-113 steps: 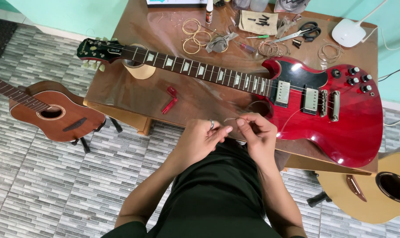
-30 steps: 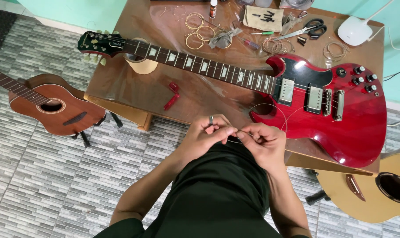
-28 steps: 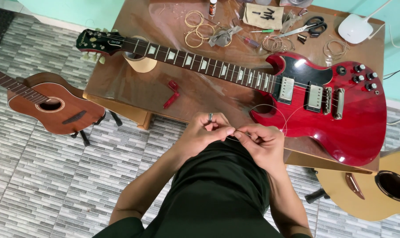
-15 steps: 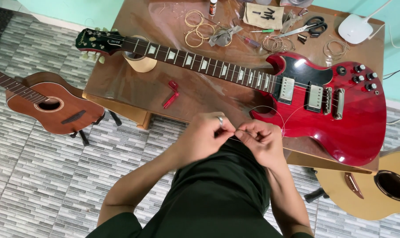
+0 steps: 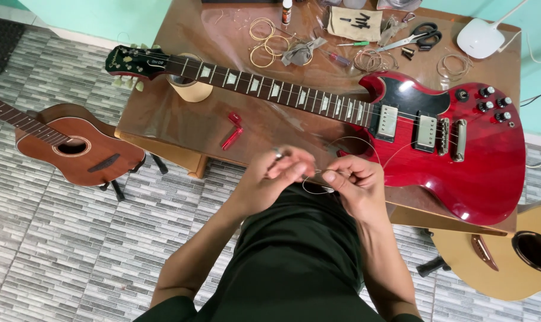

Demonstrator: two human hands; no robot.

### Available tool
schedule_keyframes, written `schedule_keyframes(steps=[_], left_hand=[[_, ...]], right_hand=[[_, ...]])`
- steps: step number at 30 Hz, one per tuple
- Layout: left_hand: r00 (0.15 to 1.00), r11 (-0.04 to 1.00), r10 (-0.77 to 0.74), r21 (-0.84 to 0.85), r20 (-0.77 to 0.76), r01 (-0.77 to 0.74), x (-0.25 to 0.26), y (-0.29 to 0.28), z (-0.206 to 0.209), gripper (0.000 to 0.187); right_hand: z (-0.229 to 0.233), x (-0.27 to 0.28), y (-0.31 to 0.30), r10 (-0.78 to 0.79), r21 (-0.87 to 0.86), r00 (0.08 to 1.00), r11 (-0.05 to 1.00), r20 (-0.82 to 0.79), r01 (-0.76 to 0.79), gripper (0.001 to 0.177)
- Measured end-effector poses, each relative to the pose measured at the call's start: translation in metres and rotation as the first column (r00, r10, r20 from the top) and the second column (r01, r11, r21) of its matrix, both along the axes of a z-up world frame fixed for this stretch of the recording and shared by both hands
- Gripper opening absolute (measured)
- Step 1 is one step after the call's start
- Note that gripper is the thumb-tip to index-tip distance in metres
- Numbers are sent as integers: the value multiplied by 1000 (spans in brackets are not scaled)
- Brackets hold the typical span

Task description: The person handles a guitar string, threading it through the headstock of a red electric guitar and then manipulating the string with their hands. The workspace includes a wooden table with various tools and guitar accessories.

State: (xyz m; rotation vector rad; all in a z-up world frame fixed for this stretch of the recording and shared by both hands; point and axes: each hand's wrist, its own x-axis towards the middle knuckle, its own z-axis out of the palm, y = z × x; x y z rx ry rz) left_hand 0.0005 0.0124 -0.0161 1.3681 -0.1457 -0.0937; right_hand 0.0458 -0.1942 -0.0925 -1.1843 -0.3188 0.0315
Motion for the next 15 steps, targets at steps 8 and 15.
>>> schedule_keyframes(steps=[8, 15], left_hand=[[871, 875, -436, -333, -225, 352, 14, -2, -23, 40], [842, 793, -503, -492, -197, 359, 16, 4, -34, 46]], right_hand=[[44, -7, 0, 144, -193, 975, 975, 169, -111, 8], [55, -1, 2, 201, -229, 942, 963, 268, -140, 12]])
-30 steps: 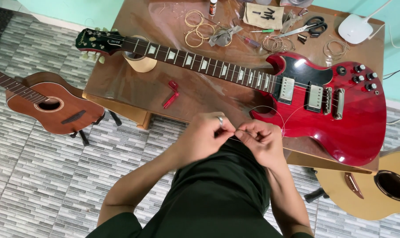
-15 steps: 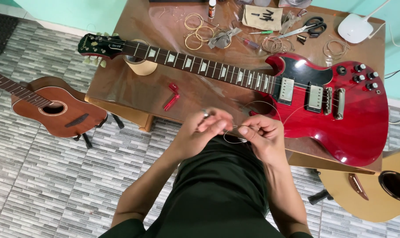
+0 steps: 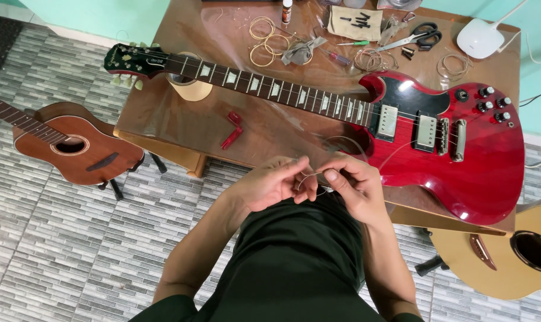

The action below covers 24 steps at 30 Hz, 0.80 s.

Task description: The person handles a guitar string, threading it through the headstock of a red electric guitar and then manipulating the string with their hands. The workspace includes a wooden table with various tools and guitar accessories.

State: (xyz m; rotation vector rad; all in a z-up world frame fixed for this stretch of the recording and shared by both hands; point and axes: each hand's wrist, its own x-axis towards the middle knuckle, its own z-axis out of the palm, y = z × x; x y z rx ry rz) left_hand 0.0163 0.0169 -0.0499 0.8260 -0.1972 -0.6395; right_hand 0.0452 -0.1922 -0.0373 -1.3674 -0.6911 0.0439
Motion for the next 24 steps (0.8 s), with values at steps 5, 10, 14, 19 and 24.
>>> schedule_keyframes(steps=[5, 10, 14, 19, 24], left_hand=[[999, 999, 28, -23, 30, -27, -3, 5, -15, 39], [1000, 1000, 15, 8, -26, -15, -10, 15, -37, 15], [993, 994, 105, -2, -61, -105, -21, 30, -39, 6], [981, 983, 159, -108, 116, -146, -28, 62, -60, 20], [901, 903, 430, -21, 60, -430, -40, 41, -48, 17]], right_hand=[[-7, -5, 10, -7, -26, 994, 1000, 106, 10, 10], [19, -11, 14, -33, -39, 982, 998, 187, 41, 11], [14, -21, 17, -62, -83, 966, 993, 250, 85, 12], [15, -32, 16, -181, -167, 843, 939, 507, 302, 17], [23, -33, 15, -151, -254, 832, 910, 534, 328, 44]])
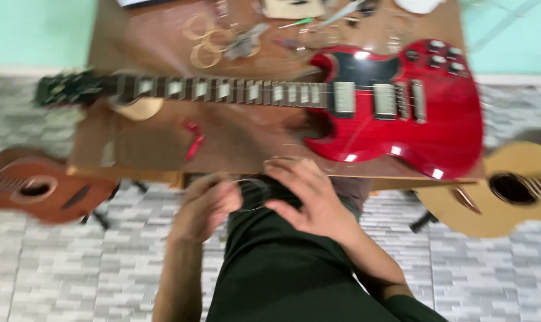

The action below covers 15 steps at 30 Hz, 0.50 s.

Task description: The person handles a guitar string, threading it through the headstock of a red electric guitar and then manipulating the string with their hands. The workspace includes a wooden table with various tools and guitar accessories.

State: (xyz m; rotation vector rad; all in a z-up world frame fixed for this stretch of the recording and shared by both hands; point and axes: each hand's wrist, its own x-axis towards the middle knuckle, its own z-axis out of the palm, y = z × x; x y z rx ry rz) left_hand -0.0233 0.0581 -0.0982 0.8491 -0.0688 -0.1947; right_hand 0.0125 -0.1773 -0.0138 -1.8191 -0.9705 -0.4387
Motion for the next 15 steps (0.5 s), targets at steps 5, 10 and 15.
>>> schedule_keyframes(steps=[5, 10, 15], left_hand=[[991, 971, 119, 216, -67, -103, 0, -42, 43, 11], [884, 654, 339, 595, 322, -468, -2, -66, 50, 32], [949, 857, 168, 436, 267, -274, 1, -62, 45, 10]], right_hand=[[-41, 3, 17, 42, 232, 975, 973, -219, 11, 19], [-45, -1, 13, -149, 259, 955, 941, -258, 217, 8], [-37, 9, 7, -86, 274, 950, 946, -301, 172, 11]])
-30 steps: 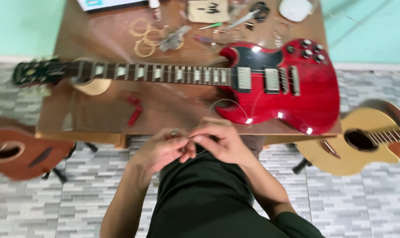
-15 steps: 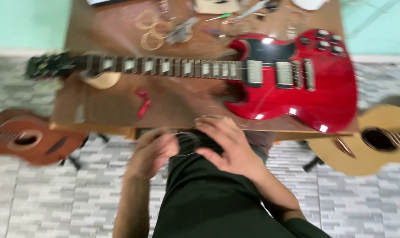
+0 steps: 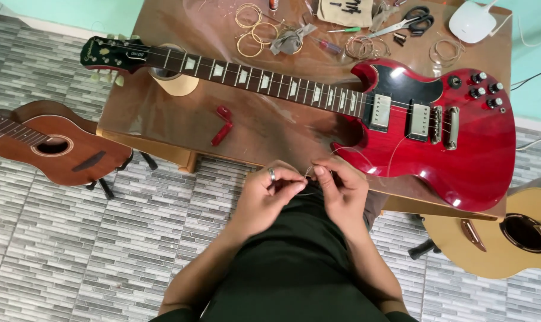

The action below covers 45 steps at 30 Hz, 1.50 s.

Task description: The person handles a guitar string, threading it through the headstock of a red electric guitar and then manipulating the string with their hands. The workspace includes a wooden table with various tools and guitar accessories.

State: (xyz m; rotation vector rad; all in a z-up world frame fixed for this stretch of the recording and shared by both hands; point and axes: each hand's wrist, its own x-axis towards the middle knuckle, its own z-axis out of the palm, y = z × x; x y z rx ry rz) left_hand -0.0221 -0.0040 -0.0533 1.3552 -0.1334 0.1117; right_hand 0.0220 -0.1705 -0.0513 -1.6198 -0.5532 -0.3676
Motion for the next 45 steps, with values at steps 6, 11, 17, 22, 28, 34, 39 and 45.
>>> schedule_keyframes(steps=[6, 11, 17, 22, 28, 34, 39, 45], left_hand=[[972, 898, -234, -380, 20, 224, 3, 12, -7, 11], [988, 994, 100, 30, 119, -104, 0, 0, 11, 12], [889, 862, 354, 267, 289, -430, -5, -3, 10, 12], [967, 944, -194, -301, -164, 139, -1, 5, -5, 14], [979, 787, -127, -617, -161, 1, 13, 13, -16, 11], [966, 779, 40, -597, -255, -190, 21, 36, -16, 8], [970, 982, 178, -28, -164, -185, 11, 60, -3, 14], [838, 624, 469, 776, -278, -91, -24, 183, 52, 5]], right_hand=[[-5, -5, 3, 153, 79, 982, 986, -108, -145, 10], [7, -12, 14, -48, -68, 995, 997, -84, 42, 13], [9, -7, -2, 229, -171, 971, 956, -63, -237, 11], [-33, 3, -19, 347, 274, 911, 919, -225, -283, 23], [-33, -10, 9, -1, 166, 979, 985, -205, 36, 14], [-2, -17, -2, -21, -124, 997, 992, -72, 12, 8], [22, -8, -18, -12, -367, 1000, 930, -26, 2, 13], [15, 2, -107, 138, -428, 968, 877, -212, -219, 16]])
